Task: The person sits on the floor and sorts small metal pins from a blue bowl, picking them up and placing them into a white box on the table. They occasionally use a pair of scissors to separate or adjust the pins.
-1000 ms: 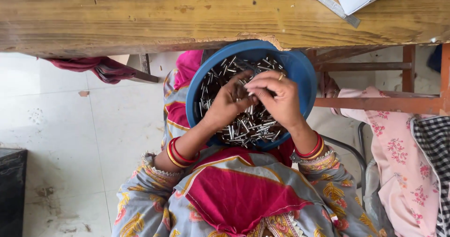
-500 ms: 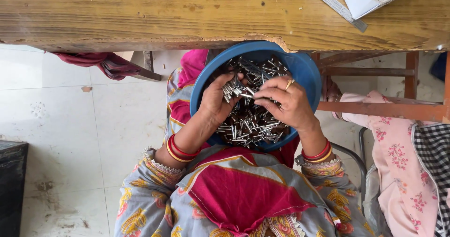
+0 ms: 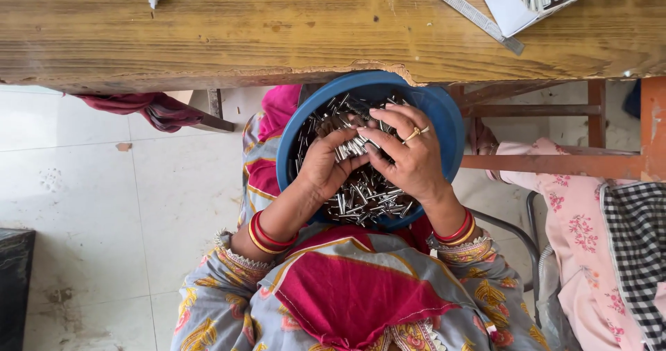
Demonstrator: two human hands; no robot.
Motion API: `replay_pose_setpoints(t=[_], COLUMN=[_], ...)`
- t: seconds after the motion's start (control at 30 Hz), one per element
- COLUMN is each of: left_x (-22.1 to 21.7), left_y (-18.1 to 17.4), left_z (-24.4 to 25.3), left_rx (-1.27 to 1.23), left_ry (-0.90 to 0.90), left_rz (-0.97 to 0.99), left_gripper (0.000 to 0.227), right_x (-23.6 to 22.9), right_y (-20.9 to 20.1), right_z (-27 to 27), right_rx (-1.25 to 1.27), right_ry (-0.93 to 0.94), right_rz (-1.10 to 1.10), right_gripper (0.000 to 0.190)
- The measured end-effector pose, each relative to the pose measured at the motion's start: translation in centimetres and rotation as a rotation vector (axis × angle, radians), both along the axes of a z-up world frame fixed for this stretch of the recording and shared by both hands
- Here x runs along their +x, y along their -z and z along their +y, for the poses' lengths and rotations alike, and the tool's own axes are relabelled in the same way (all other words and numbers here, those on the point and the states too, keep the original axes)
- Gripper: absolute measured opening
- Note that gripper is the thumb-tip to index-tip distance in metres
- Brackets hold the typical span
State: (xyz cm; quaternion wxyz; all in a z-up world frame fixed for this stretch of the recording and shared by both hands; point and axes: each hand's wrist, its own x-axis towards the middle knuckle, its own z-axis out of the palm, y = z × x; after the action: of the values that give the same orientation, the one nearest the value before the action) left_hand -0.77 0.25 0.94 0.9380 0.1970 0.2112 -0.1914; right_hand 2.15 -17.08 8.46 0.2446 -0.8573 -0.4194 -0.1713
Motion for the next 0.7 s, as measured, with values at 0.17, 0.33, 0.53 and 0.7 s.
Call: replay_pose_setpoints(t=[0.17,0.33,0.53,0.7], left_x=[-0.1,0.0,0.9,1.3], left_y=[1.7,1.2,1.3,0.9], left_z=[-0.5,-0.1,0.6,1.0], left_rx=[-0.038,-0.13,-0.148,0.006], left_ry=[-0.09,-0.101,-0.114,0.035], left_rz=[-0.058,-0.056,-0.104,-0.144], left_gripper=[0.02,0.018,0.022,0.022], right_x=[0.1,0.6,3.5,5.1], right_y=[-0.5,-0.8,-3.6,-6.9], right_z=[0.9,1.3,0.6,1.7], right_rx=[-0.041,-0.065,0.149,0.129], right_ry=[0.04,0.046,0.004,-0.078], right_rz=[-0.078,-0.13,-0.154,-0.096], right_gripper=[0.03,0.026,0.019,0.061])
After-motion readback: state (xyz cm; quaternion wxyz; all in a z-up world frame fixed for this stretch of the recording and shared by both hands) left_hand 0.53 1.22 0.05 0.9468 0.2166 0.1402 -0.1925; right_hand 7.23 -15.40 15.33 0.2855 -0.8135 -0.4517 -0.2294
